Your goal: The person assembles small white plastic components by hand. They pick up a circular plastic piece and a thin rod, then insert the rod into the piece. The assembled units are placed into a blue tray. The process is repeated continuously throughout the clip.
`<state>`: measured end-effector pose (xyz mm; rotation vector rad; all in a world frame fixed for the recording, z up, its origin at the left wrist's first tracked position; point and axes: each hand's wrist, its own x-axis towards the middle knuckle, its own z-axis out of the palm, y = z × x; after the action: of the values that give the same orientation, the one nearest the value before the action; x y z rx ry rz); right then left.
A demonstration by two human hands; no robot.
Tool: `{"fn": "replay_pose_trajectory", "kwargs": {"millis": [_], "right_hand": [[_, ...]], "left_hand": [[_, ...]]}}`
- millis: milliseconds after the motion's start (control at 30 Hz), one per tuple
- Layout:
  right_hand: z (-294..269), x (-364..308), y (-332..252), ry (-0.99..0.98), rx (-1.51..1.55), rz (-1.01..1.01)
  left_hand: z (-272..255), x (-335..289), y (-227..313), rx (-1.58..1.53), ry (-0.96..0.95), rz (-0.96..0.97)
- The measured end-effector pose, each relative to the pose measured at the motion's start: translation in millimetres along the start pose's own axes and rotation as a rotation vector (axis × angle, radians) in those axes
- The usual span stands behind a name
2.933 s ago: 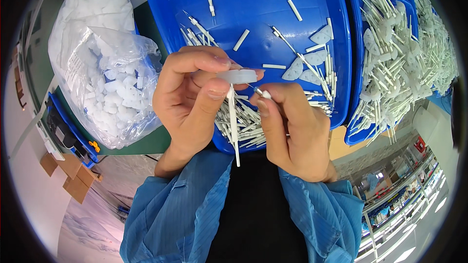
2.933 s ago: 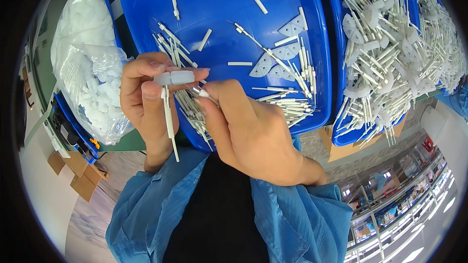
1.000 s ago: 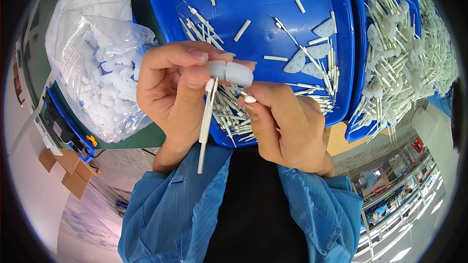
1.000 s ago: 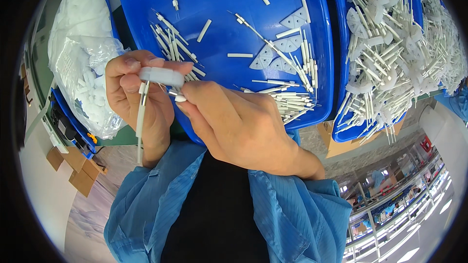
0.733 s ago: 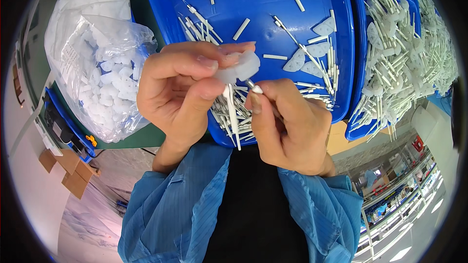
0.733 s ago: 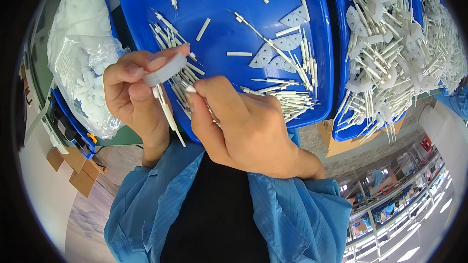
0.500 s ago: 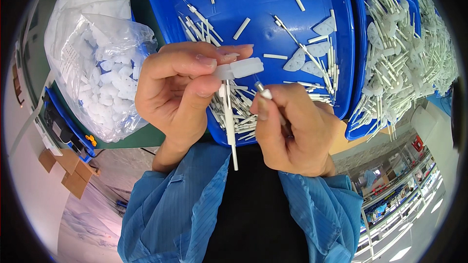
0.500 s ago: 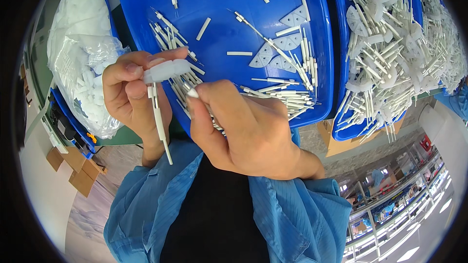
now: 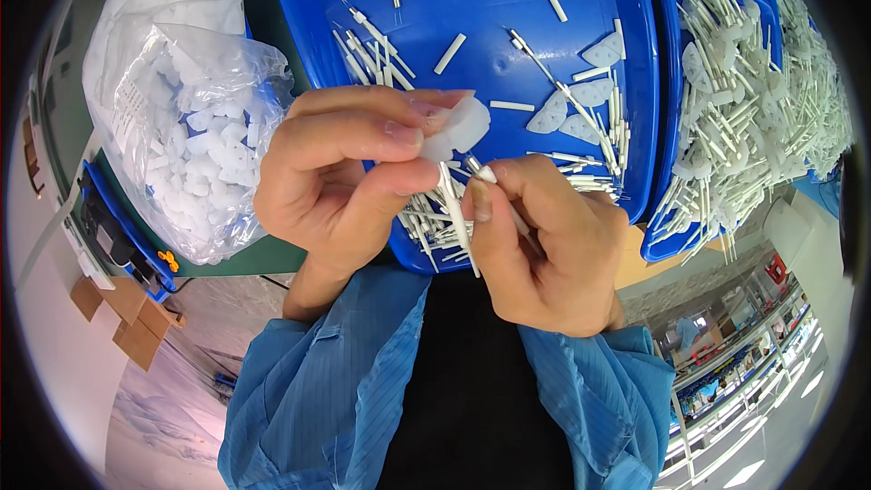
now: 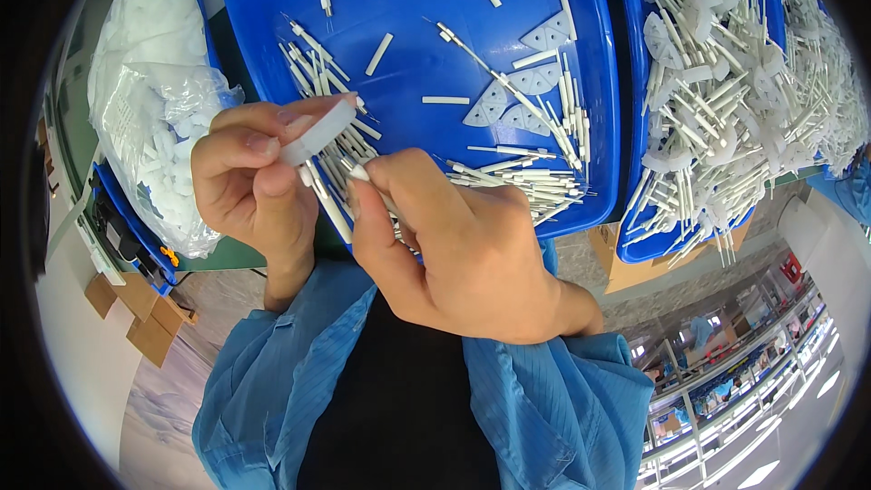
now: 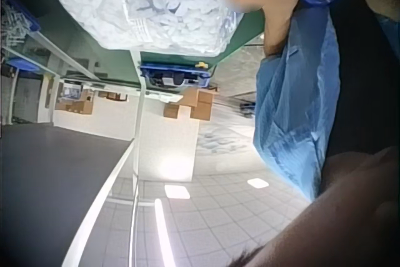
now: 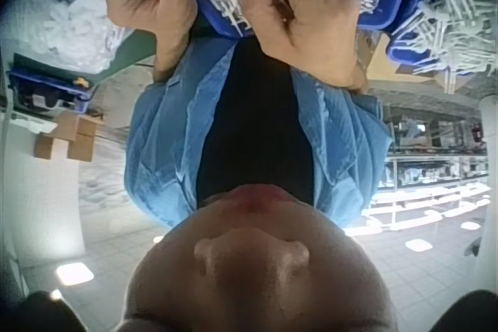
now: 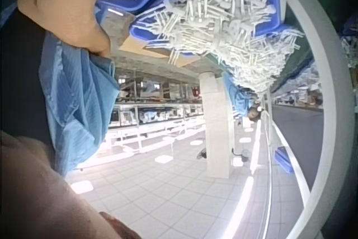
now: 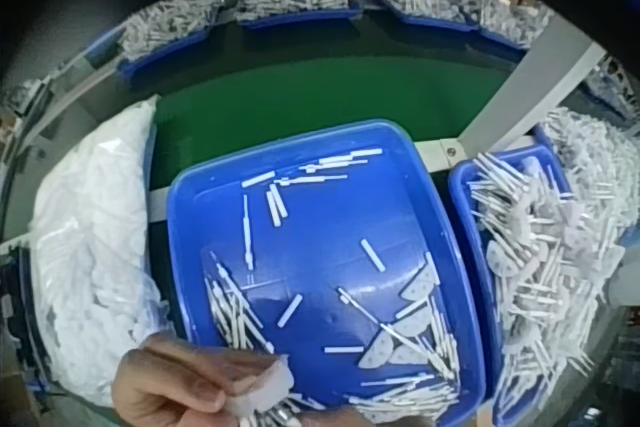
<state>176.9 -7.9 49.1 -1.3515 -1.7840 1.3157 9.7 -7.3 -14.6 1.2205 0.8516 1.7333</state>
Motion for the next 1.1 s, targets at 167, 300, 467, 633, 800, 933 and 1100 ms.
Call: {"fn": "replay_pose_trajectory", "kwargs": {"millis": [167, 300, 467, 633, 800, 933, 1100], "right_hand": [[0.0, 1.4, -0.5, 0.049, -0.016, 0.033], [2.3, 4.4, 3.1, 0.094, -0.025, -0.096], [-2.1, 4.0, 0.0, 0.068, -0.042, -0.062], [-3.9, 1.8, -2.9, 0.042, -0.068, 0.012], [-21.1, 6.4, 1.8, -0.163, -0.332, 0.026], [-24.7, 27.4, 4.2, -0.105, -0.480, -0.110], [-3.7, 81.1, 21.5, 0.091, -0.626, -0.413]], "left_hand": [[-1.7, 2.6, -3.5, 0.030, -0.057, 0.019], [1.0, 5.0, -2.6, 0.004, -0.074, 0.013], [5.1, 2.6, 0.6, -0.106, -0.012, -0.137], [-2.0, 2.1, 2.4, 0.123, -0.097, -0.100], [-4.6, 0.8, 3.3, 0.152, -0.013, -0.080], [-2.2, -5.9, 8.0, -0.070, 0.249, -0.083], [-14.5, -9.0, 1.4, -0.304, 0.172, -0.036]]}}
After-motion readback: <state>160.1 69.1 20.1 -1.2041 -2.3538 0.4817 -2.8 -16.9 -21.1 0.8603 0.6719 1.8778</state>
